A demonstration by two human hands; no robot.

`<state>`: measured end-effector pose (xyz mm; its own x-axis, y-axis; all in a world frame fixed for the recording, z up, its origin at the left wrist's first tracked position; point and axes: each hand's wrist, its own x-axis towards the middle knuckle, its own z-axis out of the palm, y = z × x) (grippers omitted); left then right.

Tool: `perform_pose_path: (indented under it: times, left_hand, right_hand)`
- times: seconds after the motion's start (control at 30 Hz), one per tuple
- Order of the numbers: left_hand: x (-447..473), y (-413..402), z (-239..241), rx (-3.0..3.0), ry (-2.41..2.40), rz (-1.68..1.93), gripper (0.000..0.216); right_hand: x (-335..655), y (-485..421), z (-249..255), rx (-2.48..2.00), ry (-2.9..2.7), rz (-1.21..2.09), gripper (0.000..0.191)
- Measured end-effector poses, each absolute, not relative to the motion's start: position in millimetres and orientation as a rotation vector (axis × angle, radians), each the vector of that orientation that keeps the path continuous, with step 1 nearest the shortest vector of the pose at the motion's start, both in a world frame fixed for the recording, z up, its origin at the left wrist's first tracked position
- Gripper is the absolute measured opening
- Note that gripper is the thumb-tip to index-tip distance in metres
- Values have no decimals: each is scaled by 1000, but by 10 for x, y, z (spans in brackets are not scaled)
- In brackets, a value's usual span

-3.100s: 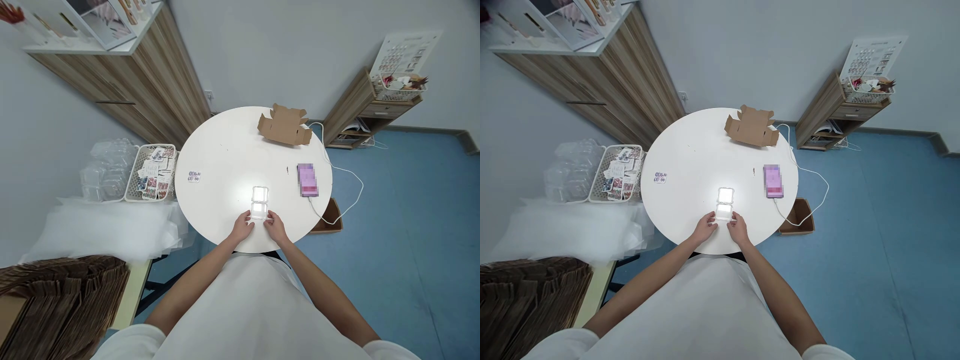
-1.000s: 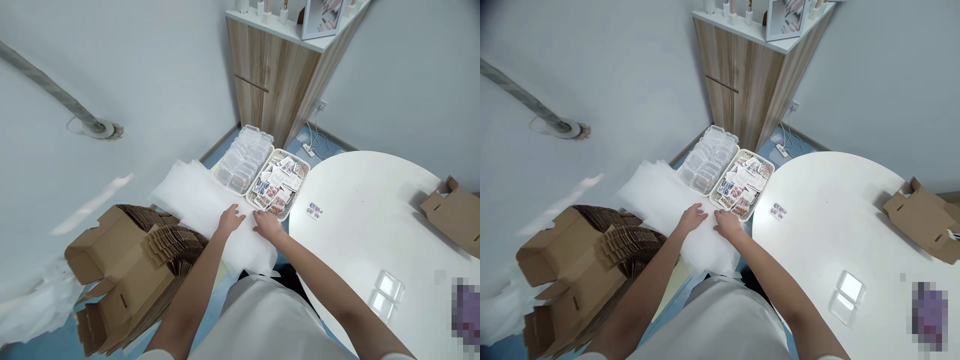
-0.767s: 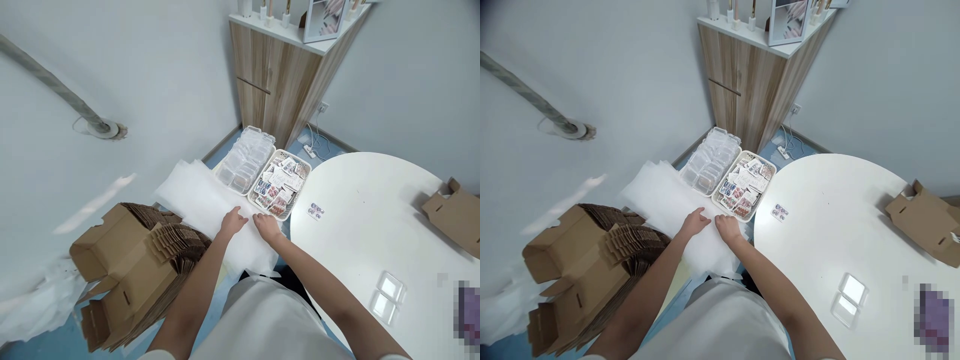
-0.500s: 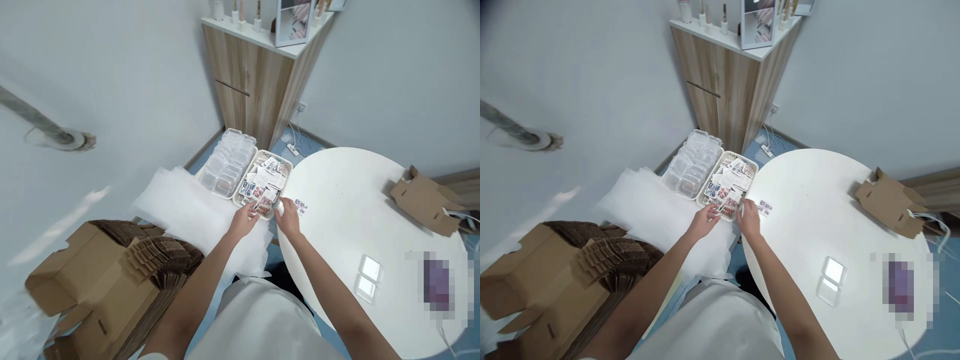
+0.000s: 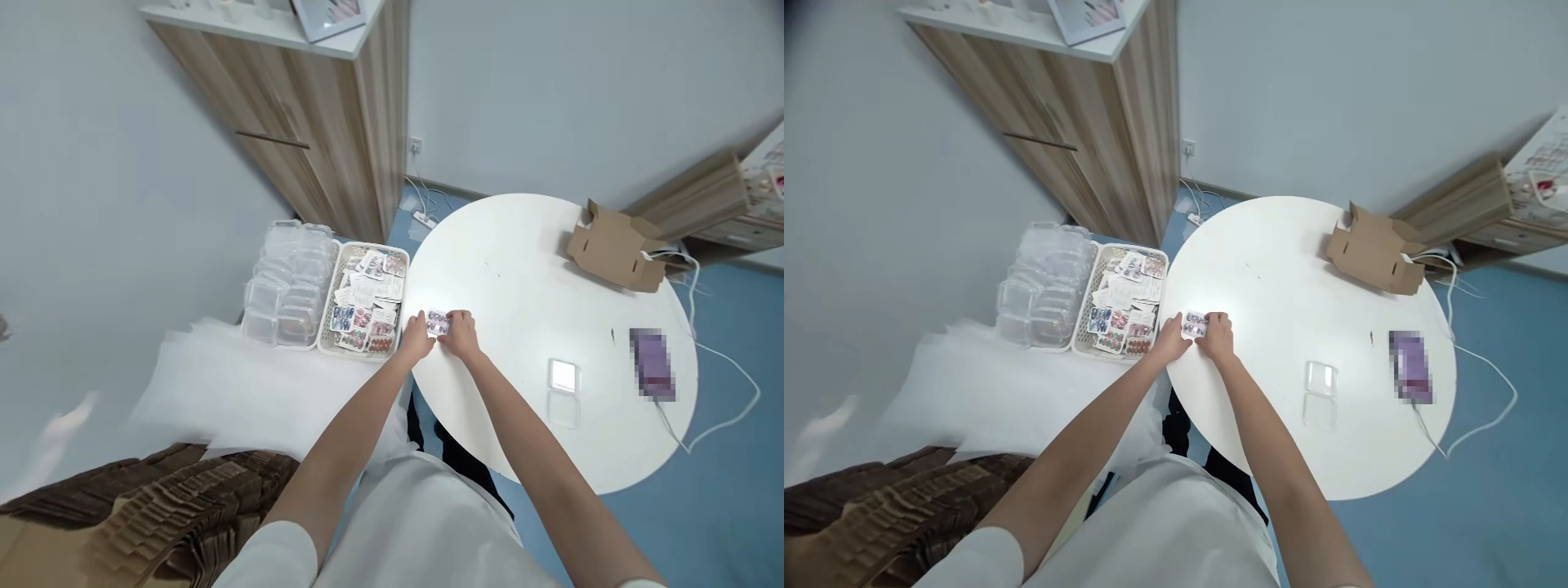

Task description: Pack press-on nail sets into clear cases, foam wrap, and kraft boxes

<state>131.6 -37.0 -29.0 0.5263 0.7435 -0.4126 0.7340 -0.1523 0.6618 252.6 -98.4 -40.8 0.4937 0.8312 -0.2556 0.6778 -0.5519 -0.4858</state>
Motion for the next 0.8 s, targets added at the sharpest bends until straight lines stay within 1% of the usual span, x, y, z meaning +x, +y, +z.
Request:
perform_pose_path:
  times: [0.1, 0.2, 0.33, 0.43, 0.57, 0.63, 0.8]
  left_hand:
    - [1373, -438, -339, 1885, 1278, 51, 61]
    - [1391, -530, -320, 1822, 1291, 167, 51]
    - [1452, -793, -185, 1808, 1146, 279, 44]
    - [1585, -1138, -60, 1876, 1015, 306, 46]
    - [1877, -1698, 34, 1974, 861, 335, 63]
    - [2049, -1966, 34, 2018, 785, 305, 68]
    - [2445, -2481, -71, 2087, 689, 117, 62]
  right_hand:
    - [2539, -1069, -425, -2302, -1355, 648, 50]
    - [2595, -1250, -393, -2087, -1453, 647, 48]
    - [2758, -1667, -266, -1932, -1450, 608, 58]
    - [2950, -2077, -133, -1947, -1403, 595, 64]
    - [3255, -2698, 14, -1999, -1325, 625, 65]
    - [3415, -3022, 46, -2040, -1278, 650, 65]
    - [3797, -3704, 2, -2154, -1236, 735, 65]
